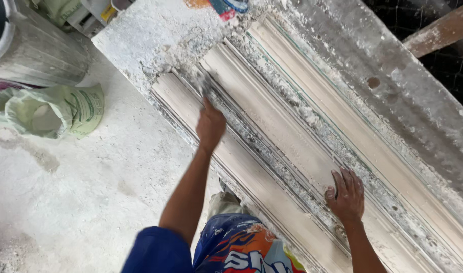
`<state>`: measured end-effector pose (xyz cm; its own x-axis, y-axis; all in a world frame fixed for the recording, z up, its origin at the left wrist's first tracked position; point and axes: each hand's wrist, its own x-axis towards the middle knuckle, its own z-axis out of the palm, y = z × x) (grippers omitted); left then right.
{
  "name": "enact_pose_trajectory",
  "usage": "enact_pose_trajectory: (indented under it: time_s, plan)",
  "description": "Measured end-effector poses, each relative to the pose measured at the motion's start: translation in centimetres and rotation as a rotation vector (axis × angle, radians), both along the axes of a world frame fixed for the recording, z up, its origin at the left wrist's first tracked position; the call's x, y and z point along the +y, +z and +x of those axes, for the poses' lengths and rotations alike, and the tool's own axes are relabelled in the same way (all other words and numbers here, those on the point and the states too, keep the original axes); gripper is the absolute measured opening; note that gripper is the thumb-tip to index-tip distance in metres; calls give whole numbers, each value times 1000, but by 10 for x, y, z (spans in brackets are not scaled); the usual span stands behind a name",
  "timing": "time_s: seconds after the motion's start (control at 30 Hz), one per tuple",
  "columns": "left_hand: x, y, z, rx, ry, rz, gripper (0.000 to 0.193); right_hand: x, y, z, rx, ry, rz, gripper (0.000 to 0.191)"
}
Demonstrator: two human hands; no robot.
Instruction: The person uses a small putty knife to scrape dried plaster residue off decorative cornice molding pieces laid on a work surface, working along the grooves section by section and repositioning the moldings to reach different areas.
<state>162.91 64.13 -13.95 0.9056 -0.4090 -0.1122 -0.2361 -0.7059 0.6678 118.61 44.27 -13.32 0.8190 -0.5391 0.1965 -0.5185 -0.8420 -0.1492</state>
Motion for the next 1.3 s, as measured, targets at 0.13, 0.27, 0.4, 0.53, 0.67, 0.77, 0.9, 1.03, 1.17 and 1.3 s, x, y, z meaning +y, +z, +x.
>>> enact_pose_trajectory:
  time_s: [0.13,0.27,0.4,0.53,0.67,0.77,0.9,1.03,1.17,1.3]
  plan:
    - [0,18,7,-90,-73,104,70,-1,3,2,-6,5,4,47]
    - [6,27,65,-129,-19,101,52,0,7,1,-19,-9,34,48]
    - [25,18,37,-330,-129,-147,59,-1,9,-1,-67,-24,22,48]
    - [57,20,-105,61,-531,-375,35,-2,12,-6,-57,-35,31,46]
    - [56,32,-133,195,-883,-196,49,-4,10,-11,-110,-22,17,44]
    - [40,41,-71,83,-1078,162,36,2,1,-19,-128,-76,7,43]
    - [25,68,32,-28,-1125,387,31,45,-20,-49,-196,-278,2,36]
    - [18,64,62,-60,-1154,422,33,125,-30,-110,-338,-470,-1,41]
    - [13,38,80,-394,-1407,4,34,186,-28,-128,-265,-727,-18,41]
    - [5,42,116,-21,-1336,374,34,209,-22,-100,11,-1129,225,53]
